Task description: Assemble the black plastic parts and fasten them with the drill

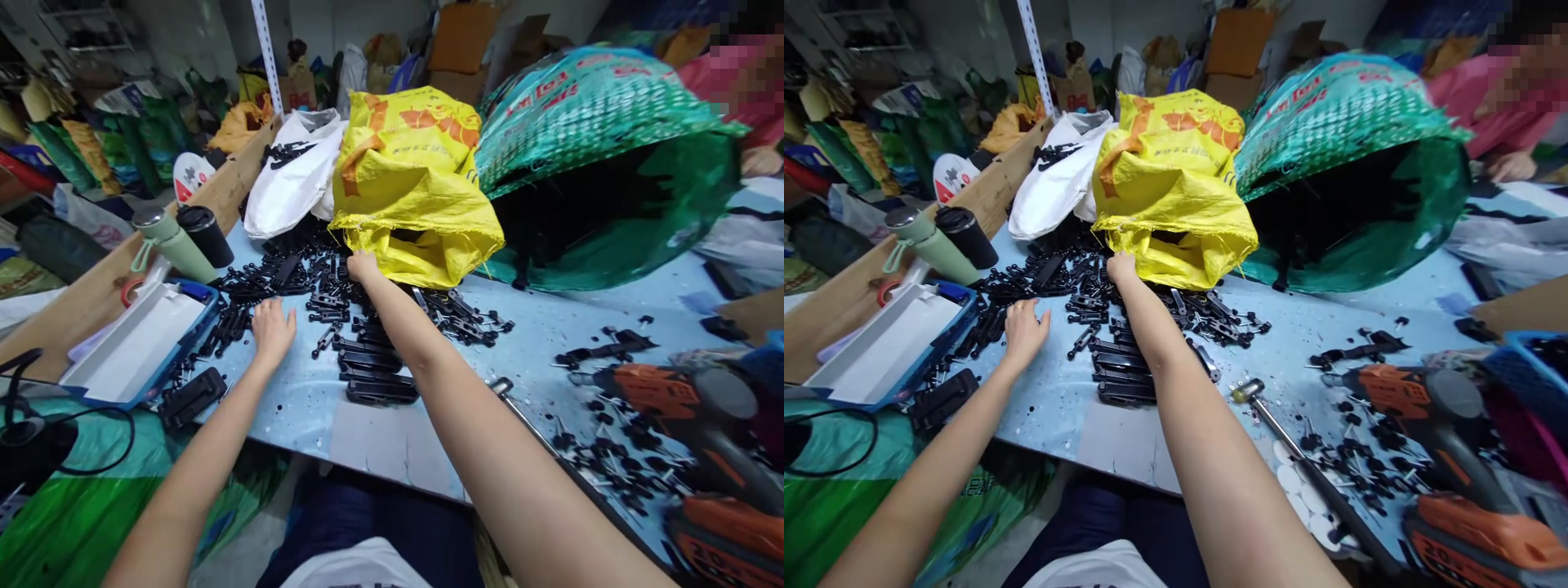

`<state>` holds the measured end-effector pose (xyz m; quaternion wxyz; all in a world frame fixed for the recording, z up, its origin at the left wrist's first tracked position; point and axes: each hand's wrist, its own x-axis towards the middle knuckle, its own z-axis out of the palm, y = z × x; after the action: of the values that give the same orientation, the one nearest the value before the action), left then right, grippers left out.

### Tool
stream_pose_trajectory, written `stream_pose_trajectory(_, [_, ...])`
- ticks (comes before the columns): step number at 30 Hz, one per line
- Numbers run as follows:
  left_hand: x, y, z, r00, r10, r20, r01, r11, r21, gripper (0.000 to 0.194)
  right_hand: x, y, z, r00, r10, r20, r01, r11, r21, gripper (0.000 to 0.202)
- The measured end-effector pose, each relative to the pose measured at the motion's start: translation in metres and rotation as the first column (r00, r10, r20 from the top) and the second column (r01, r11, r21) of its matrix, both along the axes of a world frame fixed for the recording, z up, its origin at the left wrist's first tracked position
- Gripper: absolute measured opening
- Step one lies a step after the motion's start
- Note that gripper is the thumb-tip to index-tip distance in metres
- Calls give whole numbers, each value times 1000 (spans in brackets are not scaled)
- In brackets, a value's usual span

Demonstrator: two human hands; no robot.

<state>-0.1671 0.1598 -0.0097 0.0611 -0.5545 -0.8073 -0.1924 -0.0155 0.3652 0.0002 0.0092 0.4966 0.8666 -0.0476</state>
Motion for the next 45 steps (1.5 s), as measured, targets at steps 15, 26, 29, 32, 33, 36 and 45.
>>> stream_pose_trajectory(15, [-27, -21, 18, 984, 178, -30, -177, 921, -348, 32, 92, -140, 64, 463, 51, -885, -168, 985, -31, 45])
stream_pose_trajectory(26, [-2, -72, -16, 897, -354, 265, 346, 935, 77, 23, 168, -288, 15, 173, -686, -707, -160, 688, -707, 47])
stream_pose_trajectory(29, [59, -95, -12, 711, -351, 609, 293, 935, 198, 32, 176, -308, 4, 73, -743, -665, -162, 649, -743, 51])
stream_pose_trajectory(32, [123, -118, -4, 532, -413, 739, 412, 889, 201, 33, 175, -322, -5, 4, -758, -652, -154, 644, -749, 56])
stream_pose_trajectory(33, [140, -125, -1, 481, -454, 750, 472, 855, 215, 33, 174, -325, -7, -7, -757, -654, -144, 647, -748, 56])
stream_pose_trajectory(36, [171, -138, 6, 355, -546, 759, 593, 759, 269, 30, 173, -334, -14, -8, -738, -675, -86, 673, -735, 54])
stream_pose_trajectory(45, [180, -146, 9, 376, -647, 664, 646, 696, 312, 38, 209, -337, -14, 414, -278, -867, -63, 941, -332, 47])
